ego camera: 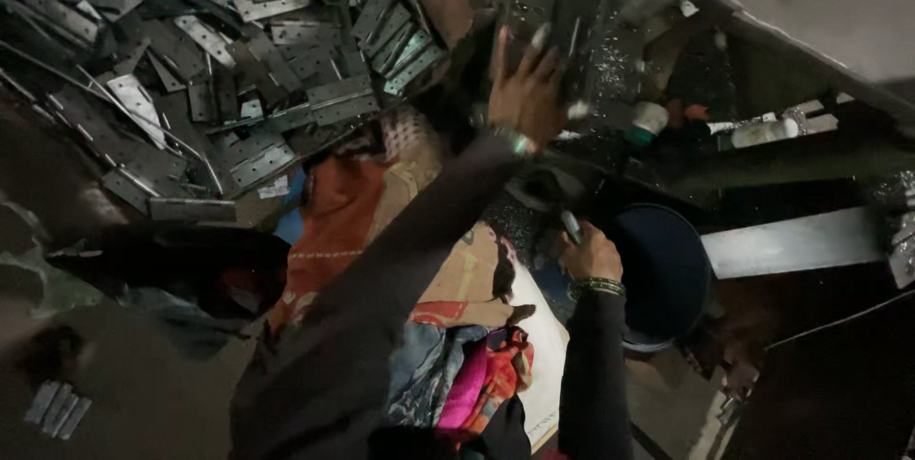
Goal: The person holds a flat metal bracket plate steady on the work surface with one hand and repeatedly runs a file over its edge with the other hand, working the piece throughout the clip. A large pile of similar punched metal brackets sits beside the work area.
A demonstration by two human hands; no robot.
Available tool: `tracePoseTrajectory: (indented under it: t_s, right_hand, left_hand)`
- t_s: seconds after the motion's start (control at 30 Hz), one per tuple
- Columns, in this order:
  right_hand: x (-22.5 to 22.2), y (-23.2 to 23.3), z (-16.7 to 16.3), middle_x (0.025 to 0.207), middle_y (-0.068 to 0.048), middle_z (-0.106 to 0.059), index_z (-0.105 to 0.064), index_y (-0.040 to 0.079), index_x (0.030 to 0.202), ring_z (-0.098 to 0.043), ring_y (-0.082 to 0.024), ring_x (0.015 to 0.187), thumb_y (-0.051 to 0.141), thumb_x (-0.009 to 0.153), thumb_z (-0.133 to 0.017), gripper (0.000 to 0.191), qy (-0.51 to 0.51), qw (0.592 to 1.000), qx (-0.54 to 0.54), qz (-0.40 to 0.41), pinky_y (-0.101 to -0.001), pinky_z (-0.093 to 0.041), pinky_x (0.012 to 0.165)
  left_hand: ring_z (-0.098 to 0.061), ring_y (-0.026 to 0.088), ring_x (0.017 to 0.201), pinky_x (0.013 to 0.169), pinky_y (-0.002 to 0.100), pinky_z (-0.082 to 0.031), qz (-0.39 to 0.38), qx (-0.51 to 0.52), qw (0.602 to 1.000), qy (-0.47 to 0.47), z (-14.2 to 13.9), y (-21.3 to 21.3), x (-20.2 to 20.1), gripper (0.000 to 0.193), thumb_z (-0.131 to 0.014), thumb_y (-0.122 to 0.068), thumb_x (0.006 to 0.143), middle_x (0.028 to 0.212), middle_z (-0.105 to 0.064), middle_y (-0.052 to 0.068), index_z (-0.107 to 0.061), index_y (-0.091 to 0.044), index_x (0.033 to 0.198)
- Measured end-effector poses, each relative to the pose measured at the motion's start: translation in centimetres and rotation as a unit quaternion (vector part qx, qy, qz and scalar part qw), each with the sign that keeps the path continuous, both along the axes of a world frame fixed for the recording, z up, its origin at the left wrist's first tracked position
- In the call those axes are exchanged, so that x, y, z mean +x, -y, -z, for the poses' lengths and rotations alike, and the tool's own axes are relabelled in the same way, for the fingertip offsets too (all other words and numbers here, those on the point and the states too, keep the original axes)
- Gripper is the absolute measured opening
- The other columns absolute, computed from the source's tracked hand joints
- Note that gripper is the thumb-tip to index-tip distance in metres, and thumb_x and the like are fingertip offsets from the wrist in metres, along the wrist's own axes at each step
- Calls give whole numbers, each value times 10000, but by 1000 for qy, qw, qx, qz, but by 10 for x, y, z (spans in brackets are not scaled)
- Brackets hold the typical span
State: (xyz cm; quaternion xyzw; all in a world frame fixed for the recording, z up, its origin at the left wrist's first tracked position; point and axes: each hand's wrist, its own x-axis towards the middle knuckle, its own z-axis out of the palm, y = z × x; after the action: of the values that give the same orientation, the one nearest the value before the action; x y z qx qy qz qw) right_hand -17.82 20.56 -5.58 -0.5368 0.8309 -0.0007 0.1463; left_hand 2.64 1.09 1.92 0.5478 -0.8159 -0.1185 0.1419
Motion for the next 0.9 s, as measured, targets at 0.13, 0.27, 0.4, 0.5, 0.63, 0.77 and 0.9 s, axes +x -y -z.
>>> tracePoseTrajectory:
  t_s: [0.13, 0.27, 0.4, 0.5, 0.63, 0.77, 0.9]
  right_hand:
    - [13, 2, -5, 1125, -206, -740, -713, 205, 1258, -699, -431, 1058, 461, 880, -694, 456, -2, 1000, 7, 6, -538, -557, 891]
    - [15, 2, -8, 1120, -216, -731, -696, 202, 1269, -683, -444, 1059, 462, 891, -681, 459, 5, 1000, 5, 21, -548, -543, 885]
    - [22, 4, -15, 1121, -208, -737, -722, 184, 1215, -687, -438, 1065, 474, 878, -692, 446, 25, 999, 2, 25, -542, -547, 883]
    - [27, 2, -22, 1096, -202, -745, -736, 185, 1186, -692, -429, 1056, 525, 857, -701, 474, 53, 998, 2, 38, -532, -549, 872]
    - [30, 0, -28, 1054, -204, -763, -743, 155, 1151, -715, -427, 1020, 595, 878, -672, 523, 57, 998, 23, 34, -533, -554, 854]
    - [28, 1, -24, 1065, -207, -751, -752, 186, 1162, -699, -442, 1023, 610, 840, -674, 538, 62, 997, 17, 42, -542, -546, 855]
    - [20, -3, -13, 1067, -208, -747, -741, 180, 1175, -698, -438, 1031, 592, 844, -682, 533, 72, 996, 12, 53, -536, -549, 852]
  left_hand:
    - [-315, 292, 1531, 1218, 734, 37, 17, -191, 976, -104, 17, -56, 23, 562, -615, -353, 936, 1533, -518, 78, -570, -128, 1449]
    - [-428, 284, 1449, 1241, 712, -119, 73, -175, 969, -157, 10, -53, 33, 344, -647, -207, 903, 1291, -596, 60, -644, -158, 1243]
    - [-561, 313, 1210, 1006, 568, -432, 184, -165, 940, -233, -26, -28, 46, 290, -705, -211, 814, 1209, -630, 77, -649, -166, 1096]
    - [-654, 276, 1104, 914, 442, -562, 156, -133, 952, -226, -49, -16, 41, 244, -687, -159, 894, 1130, -664, 64, -629, -145, 1130]
    - [-687, 297, 916, 765, 399, -569, -41, -3, 981, -190, -47, -6, 5, 462, -655, -181, 869, 1139, -683, 100, -547, -53, 1300]
    - [-679, 332, 944, 713, 539, -568, -112, -100, 985, -81, -15, -8, -43, 633, -699, -448, 668, 1099, -685, 132, -667, -124, 1211]
    - [-624, 279, 1203, 988, 467, -539, 21, -21, 994, -104, 22, -28, -49, 202, -610, -287, 952, 1285, -671, 98, -689, -186, 1108]
